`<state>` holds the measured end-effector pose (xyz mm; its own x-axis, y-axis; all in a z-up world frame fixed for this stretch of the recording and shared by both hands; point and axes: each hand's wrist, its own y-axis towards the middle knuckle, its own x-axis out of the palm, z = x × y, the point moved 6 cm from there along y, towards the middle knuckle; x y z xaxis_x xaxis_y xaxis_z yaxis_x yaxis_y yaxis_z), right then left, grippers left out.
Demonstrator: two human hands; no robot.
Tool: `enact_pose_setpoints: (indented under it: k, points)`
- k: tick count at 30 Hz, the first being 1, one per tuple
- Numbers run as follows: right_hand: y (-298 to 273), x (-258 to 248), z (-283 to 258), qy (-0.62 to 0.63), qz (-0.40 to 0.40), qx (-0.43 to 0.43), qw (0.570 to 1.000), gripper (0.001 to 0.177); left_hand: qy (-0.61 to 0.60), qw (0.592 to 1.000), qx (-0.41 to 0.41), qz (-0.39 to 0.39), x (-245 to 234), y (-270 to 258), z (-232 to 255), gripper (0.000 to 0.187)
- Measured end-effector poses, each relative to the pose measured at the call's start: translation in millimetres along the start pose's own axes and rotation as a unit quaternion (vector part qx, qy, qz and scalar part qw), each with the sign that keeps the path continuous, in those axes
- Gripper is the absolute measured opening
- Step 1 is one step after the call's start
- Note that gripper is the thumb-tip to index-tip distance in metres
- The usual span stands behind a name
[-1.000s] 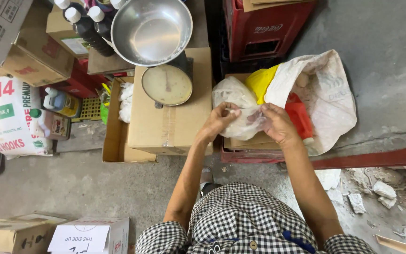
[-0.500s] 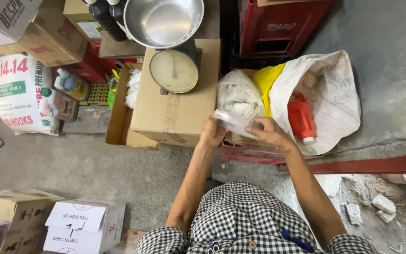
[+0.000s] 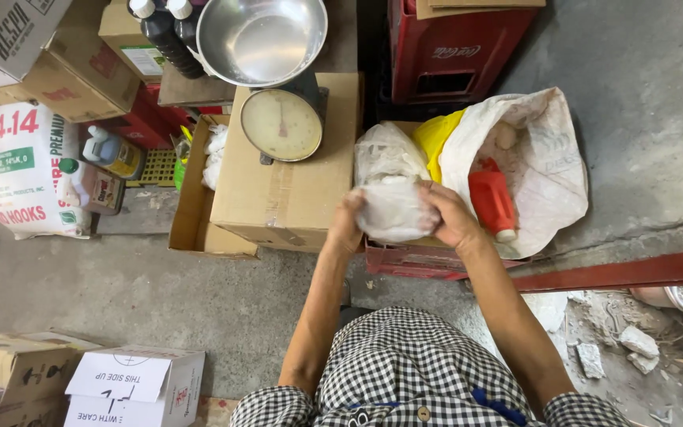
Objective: The person is weighing white granulated fertilizer or chemicals into plastic bags using a scale.
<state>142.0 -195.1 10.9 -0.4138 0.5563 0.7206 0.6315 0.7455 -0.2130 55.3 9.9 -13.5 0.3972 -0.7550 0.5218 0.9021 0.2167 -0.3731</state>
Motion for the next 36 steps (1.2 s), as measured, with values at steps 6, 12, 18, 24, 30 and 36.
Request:
enact_pose_setpoints:
  k: [6,12,18,24,30,36]
  points:
    - [-21,4,3,-0.500,-0.043,-0.085,0.861,0.017,-0.280,0.960,0.003,-0.017,-13,27,-7,0.021]
    - [-42,91,-60,-0.744,0.144,-0.229,0.610,0.077,0.026,0.996,0.080,-0.041,36,-19,18,0.047]
    - [-27,94,-57,-0.724,0.148,-0.210,0.640,0.075,0.342,0.927,0.137,0.075,63,-41,33,0.047]
    - [-52,162,-88,-0.638,0.158,-0.508,0.557,0.061,0.291,0.811,0.478,0.169,95,-81,134,0.048]
    - [10,71,-72,-0.711,0.142,-0.254,0.641,0.050,0.519,0.814,0.234,0.117,41,21,90,0.046]
    - [48,44,-67,-0.261,0.139,-0.143,0.944,0.031,0.456,0.849,0.262,-0.036,50,46,93,0.019]
